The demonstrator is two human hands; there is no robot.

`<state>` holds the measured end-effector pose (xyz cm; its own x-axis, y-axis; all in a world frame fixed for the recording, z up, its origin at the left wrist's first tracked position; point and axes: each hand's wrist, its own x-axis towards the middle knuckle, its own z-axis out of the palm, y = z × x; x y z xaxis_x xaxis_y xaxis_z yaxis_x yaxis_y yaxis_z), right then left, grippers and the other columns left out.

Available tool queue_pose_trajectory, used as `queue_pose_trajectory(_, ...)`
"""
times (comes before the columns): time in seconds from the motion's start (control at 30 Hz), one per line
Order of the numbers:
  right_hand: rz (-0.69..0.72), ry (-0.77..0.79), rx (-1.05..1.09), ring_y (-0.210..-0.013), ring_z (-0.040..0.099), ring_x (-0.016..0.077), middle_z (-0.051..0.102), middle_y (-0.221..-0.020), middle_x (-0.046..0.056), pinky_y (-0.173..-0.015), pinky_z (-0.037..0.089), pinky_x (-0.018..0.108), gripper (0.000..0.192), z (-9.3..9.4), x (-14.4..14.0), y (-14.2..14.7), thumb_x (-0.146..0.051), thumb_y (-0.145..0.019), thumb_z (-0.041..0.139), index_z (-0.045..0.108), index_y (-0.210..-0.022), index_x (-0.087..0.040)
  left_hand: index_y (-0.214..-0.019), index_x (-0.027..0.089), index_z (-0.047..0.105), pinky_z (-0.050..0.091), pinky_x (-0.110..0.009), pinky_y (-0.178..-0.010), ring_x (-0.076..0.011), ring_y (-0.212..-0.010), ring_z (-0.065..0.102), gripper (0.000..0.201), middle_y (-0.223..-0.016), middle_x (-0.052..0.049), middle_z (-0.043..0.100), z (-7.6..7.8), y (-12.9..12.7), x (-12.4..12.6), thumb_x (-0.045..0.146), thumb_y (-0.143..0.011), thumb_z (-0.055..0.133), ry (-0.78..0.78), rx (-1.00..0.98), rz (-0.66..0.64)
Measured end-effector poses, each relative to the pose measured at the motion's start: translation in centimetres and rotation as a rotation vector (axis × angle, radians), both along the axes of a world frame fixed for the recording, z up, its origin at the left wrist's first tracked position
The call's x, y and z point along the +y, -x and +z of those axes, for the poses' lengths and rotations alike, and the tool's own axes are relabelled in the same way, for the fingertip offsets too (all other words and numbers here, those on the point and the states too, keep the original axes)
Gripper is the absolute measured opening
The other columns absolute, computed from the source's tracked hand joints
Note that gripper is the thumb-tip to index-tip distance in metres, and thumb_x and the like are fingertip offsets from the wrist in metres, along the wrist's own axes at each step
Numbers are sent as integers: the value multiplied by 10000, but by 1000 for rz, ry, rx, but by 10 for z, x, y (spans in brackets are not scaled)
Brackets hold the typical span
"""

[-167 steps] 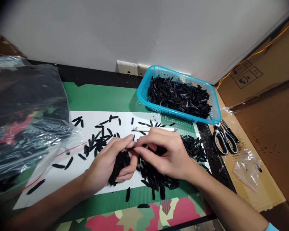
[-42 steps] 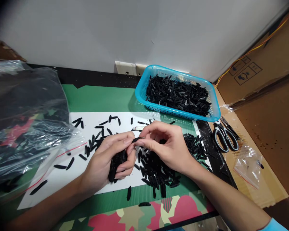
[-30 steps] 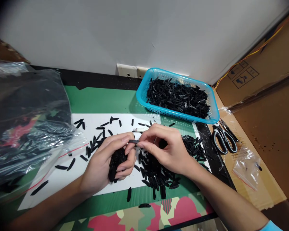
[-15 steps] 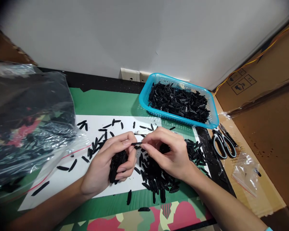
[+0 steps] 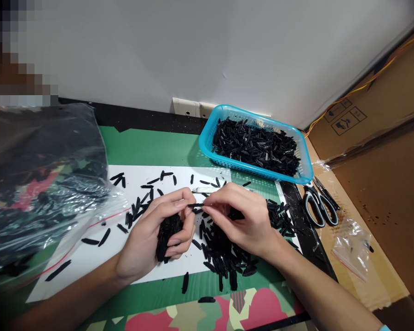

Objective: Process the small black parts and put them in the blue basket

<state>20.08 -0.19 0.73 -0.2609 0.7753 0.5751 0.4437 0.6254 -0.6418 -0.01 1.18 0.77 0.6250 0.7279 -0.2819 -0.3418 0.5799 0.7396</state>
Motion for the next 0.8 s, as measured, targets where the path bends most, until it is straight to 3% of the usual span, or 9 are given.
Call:
queue_pose_trajectory(0.07, -100, -204, -101, -688, 685, 164, 756, -832, 21, -620, 543, 304, 225, 4, 6, -6, -36, -893, 731, 727, -993, -238, -841, 224, 471, 278, -157, -384, -72, -366, 330, 257, -489, 79, 433, 0, -1, 0, 404, -1024, 462, 1, 2, 0)
queue_pose_trajectory(0.13, -302, -376, -144, -665, 674, 167, 742, -795, 5, -623, 524, 313, 242, 9, 16, -13, -26, -873, 744, 727, -986, -239, -847, 228, 473, 269, -154, -380, -76, -370, 317, 283, -488, 77, 424, 0, -1, 1, 441, -1027, 424, 7, 4, -9)
queue_pose_trajectory(0.23, -537, -383, -232, -679, 658, 192, 731, -800, 19, -713, 508, 373, 200, 16, 30, -20, -102, -928, 730, 724, -1085, -225, -867, 239, 466, 259, -149, -373, -80, -380, 299, 324, -496, 79, 412, 0, 0, 1, 509, -1025, 381, 24, 0, -37)
queue_pose_trajectory(0.3, -458, -307, -312, -716, 672, 201, 753, -871, 43, -782, 507, 400, 228, 17, 31, -18, -134, -967, 699, 704, -1182, -209, -895, 249, 459, 266, -147, -368, -79, -379, 286, 347, -495, 86, 405, 0, 0, 1, 553, -1024, 354, 21, -2, -49)
queue_pose_trajectory(0.43, 27, -62, -146, -857, 707, 192, 759, -992, 81, -771, 557, 330, 179, 11, 15, 0, -111, -990, 664, 715, -1148, -178, -1008, 280, 458, 270, -146, -357, -81, -362, 272, 354, -483, 98, 414, -1, 0, 1, 606, -1031, 321, -2, 41, -45)
queue_pose_trajectory(0.5, 165, 67, -60, -911, 708, 186, 752, -1017, 93, -802, 567, 311, 153, 8, 8, 8, -121, -994, 673, 728, -1133, -156, -1074, 297, 454, 267, -144, -357, -84, -359, 279, 364, -483, 100, 425, -1, -2, 0, 634, -1030, 323, 3, 69, -46)
queue_pose_trajectory(0.63, 230, 226, 10, -947, 692, 182, 755, -995, 78, -863, 560, 314, 115, 5, 6, 14, -133, -978, 710, 766, -1076, -156, -1160, 314, 440, 287, -144, -372, -84, -365, 294, 381, -480, 100, 443, -3, -4, -1, 660, -1028, 351, -4, 104, -35)
queue_pose_trajectory(0.8, 247, 230, 43, -919, 677, 180, 745, -927, 70, -869, 554, 323, 54, 4, 7, 11, -100, -959, 720, 756, -973, -138, -1238, 315, 421, 290, -146, -381, -90, -366, 311, 356, -474, 100, 438, -2, -5, -1, 610, -1041, 389, -3, 127, -44)
